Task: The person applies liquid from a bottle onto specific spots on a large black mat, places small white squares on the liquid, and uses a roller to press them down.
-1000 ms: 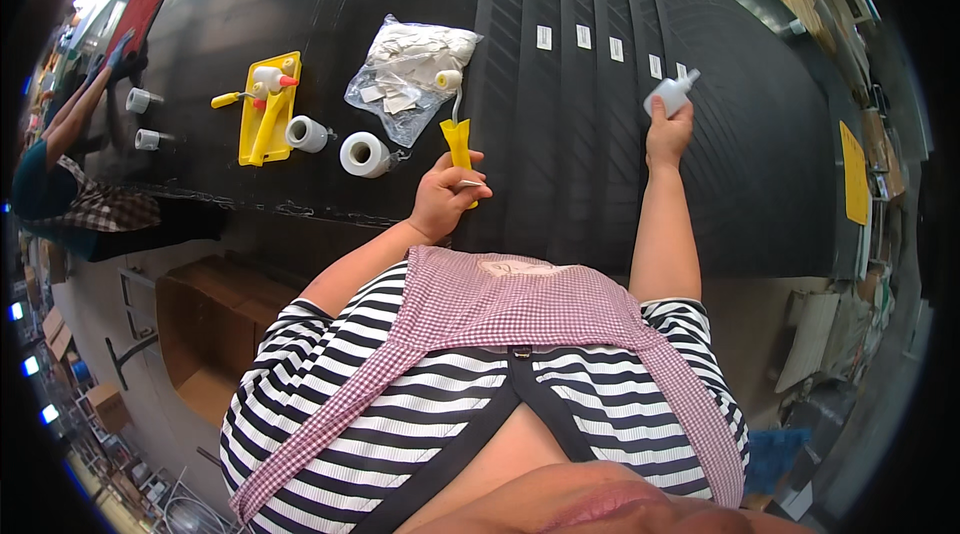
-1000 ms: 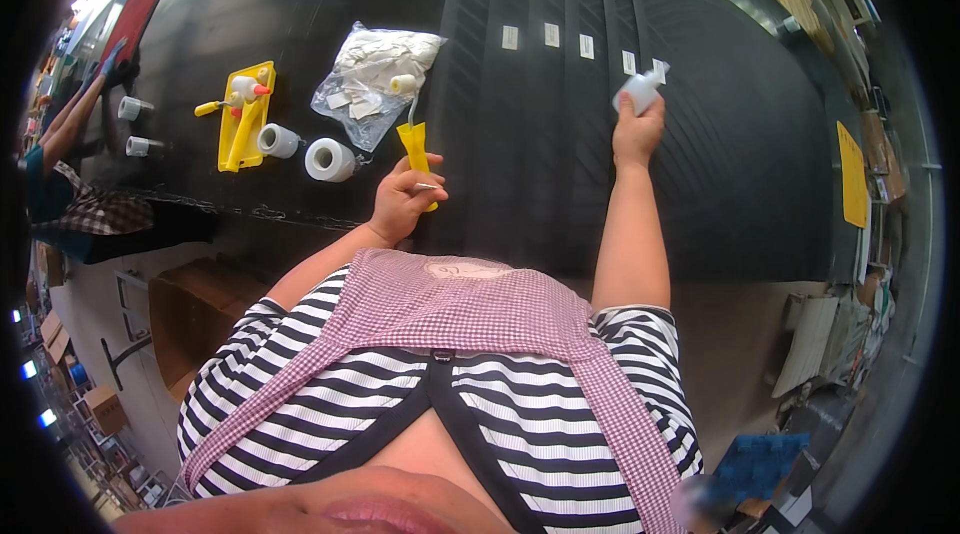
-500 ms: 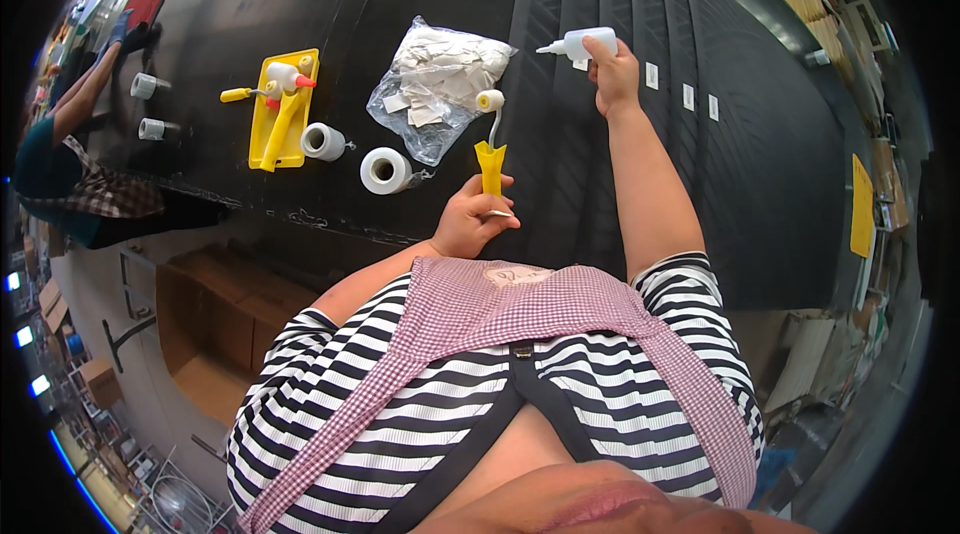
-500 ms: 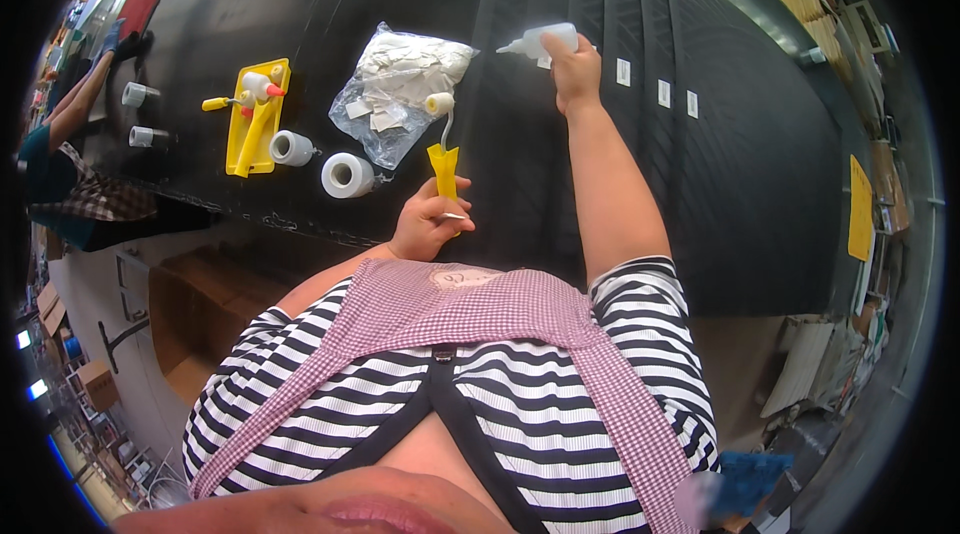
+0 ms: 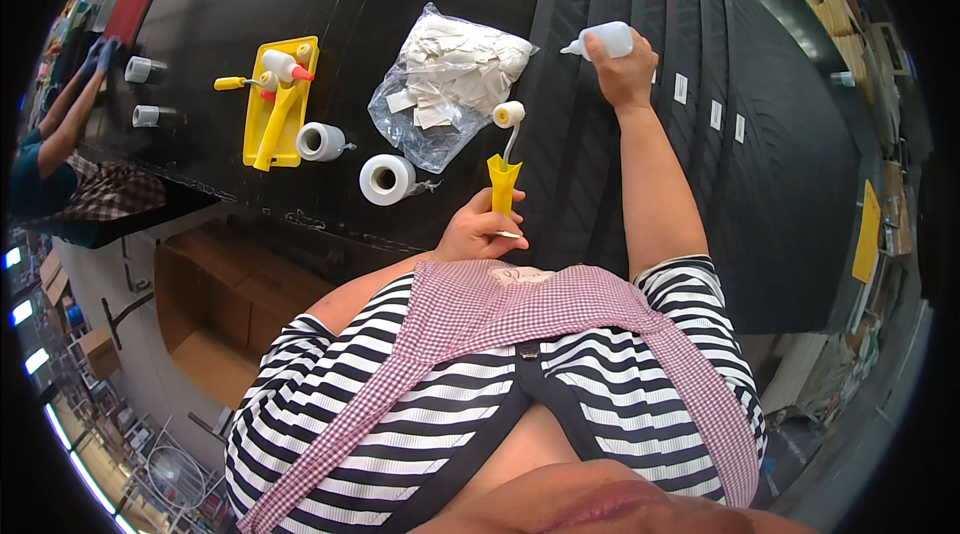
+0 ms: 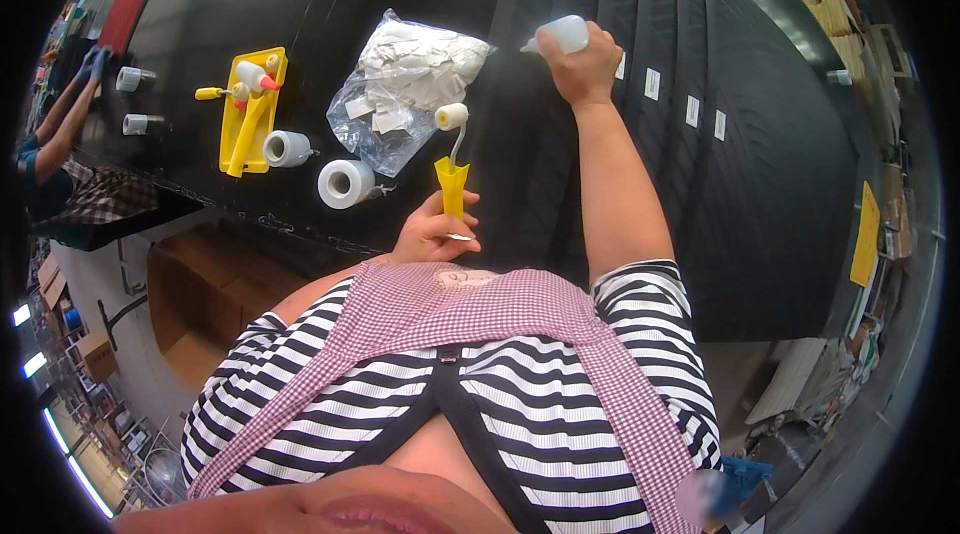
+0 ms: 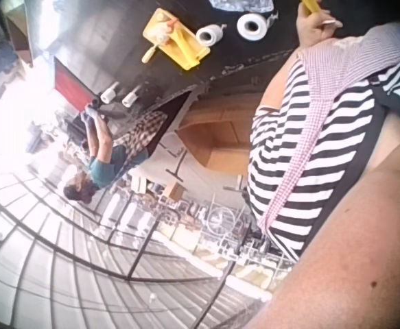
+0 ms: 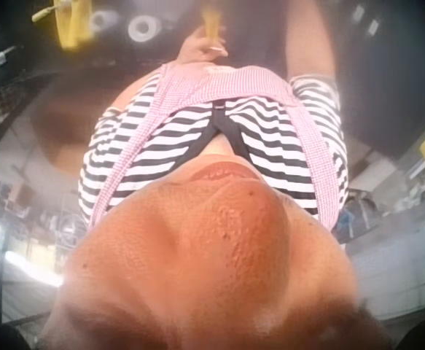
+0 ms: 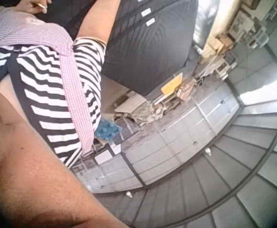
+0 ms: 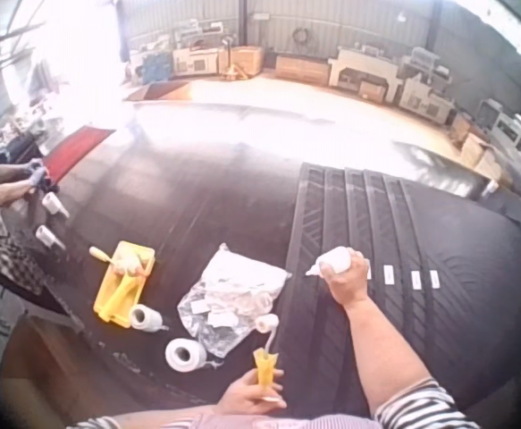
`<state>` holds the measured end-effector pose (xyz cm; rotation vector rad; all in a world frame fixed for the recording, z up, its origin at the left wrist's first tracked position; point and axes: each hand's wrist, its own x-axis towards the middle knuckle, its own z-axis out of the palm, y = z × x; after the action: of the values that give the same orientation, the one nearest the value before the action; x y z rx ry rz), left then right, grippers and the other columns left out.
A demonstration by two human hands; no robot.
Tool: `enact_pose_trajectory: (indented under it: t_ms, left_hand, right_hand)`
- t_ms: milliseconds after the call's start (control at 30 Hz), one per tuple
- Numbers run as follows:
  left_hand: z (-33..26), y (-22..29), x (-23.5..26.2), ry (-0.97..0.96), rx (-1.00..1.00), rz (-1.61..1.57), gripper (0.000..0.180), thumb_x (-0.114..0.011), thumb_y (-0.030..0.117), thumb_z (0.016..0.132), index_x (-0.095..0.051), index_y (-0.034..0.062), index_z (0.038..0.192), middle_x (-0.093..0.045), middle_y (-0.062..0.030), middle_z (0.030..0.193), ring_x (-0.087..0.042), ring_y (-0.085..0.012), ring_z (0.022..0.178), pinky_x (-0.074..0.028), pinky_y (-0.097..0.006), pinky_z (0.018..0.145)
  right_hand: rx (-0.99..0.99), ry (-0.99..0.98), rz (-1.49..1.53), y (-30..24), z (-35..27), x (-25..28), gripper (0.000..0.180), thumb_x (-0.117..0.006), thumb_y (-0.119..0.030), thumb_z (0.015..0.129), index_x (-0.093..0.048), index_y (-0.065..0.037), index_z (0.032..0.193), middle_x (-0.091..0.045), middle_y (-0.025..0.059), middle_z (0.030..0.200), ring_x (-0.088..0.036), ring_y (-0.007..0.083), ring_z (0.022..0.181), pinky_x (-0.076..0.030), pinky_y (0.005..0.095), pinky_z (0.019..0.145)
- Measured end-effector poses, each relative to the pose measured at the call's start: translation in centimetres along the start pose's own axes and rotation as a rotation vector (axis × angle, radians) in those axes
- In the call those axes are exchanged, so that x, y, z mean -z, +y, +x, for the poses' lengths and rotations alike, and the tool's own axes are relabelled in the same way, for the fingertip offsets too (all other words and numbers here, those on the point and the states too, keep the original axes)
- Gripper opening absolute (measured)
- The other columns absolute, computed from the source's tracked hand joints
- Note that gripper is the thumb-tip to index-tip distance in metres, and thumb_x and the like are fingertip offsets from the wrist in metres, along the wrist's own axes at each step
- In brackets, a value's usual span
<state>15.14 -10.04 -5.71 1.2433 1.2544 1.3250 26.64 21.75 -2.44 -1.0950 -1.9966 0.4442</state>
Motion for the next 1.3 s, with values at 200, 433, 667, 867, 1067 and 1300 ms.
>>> enact_pose_trajectory:
  t_ms: [200,433,667,867,1067,1300]
  left_hand:
    - [0.0,0.1,0.0,-0.008,0.036,0.006,0.018,-0.087,0.007,0.077,-0.074,0.0064,0.089,-0.056,-0.0168,0.13,-0.068,-0.0198,0.098,-0.058,-0.032,0.084]
    - [-0.1,0.4,-0.1,-0.004,0.063,-0.003,0.018,-0.087,0.006,0.077,-0.073,0.0066,0.089,-0.055,-0.0172,0.131,-0.067,-0.02,0.099,-0.057,-0.032,0.085]
    - [-0.1,0.7,-0.1,-0.009,0.055,0.025,0.019,-0.087,0.006,0.077,-0.074,0.0071,0.09,-0.055,-0.0167,0.13,-0.067,-0.0199,0.1,-0.057,-0.032,0.085]
    - [-0.1,0.6,-0.1,-0.007,0.057,0.019,0.018,-0.087,0.007,0.077,-0.074,0.0069,0.09,-0.056,-0.0165,0.13,-0.067,-0.0197,0.1,-0.057,-0.032,0.085]
    - [0.0,0.8,-0.1,-0.003,0.064,0.023,0.018,-0.087,0.007,0.077,-0.074,0.0068,0.09,-0.056,-0.0168,0.13,-0.068,-0.0196,0.1,-0.057,-0.032,0.085]
    - [0.0,0.5,-0.1,-0.008,0.037,0.03,0.017,-0.086,0.007,0.078,-0.074,0.0061,0.089,-0.056,-0.0171,0.131,-0.068,-0.0197,0.1,-0.057,-0.032,0.085]
  right_hand:
    - [-0.237,0.072,0.398,2.1,0.1,-2.4,0.041,-0.073,-0.043,0.083,-0.077,-0.003,0.089,-0.075,0.0125,0.08,-0.074,0.027,0.077,-0.056,0.0355,0.074]
    - [-0.213,0.043,0.258,2.6,0.5,-2.9,0.046,-0.074,-0.05,0.082,-0.077,-0.004,0.087,-0.075,0.0129,0.08,-0.074,0.0296,0.078,-0.055,0.038,0.075]
    - [-0.177,0.028,0.272,3.1,0.3,-3.1,0.044,-0.072,-0.048,0.084,-0.076,-0.004,0.087,-0.075,0.013,0.081,-0.074,0.03,0.078,-0.055,0.0386,0.074]
    - [-0.216,-0.025,0.356,2.3,-0.1,-2.5,0.041,-0.073,-0.043,0.084,-0.076,-0.003,0.087,-0.074,0.0121,0.08,-0.073,0.0273,0.077,-0.054,0.0365,0.073]
    - [-0.186,-0.055,0.405,3.3,-1.0,-2.6,0.039,-0.073,-0.042,0.084,-0.075,-0.003,0.086,-0.074,0.0117,0.079,-0.072,0.026,0.074,-0.054,0.0367,0.071]
    - [-0.222,-0.039,0.474,2.8,-1.5,-2.3,0.035,-0.074,-0.037,0.084,-0.074,-0.002,0.084,-0.074,0.0115,0.078,-0.072,0.0246,0.073,-0.054,0.0359,0.069]
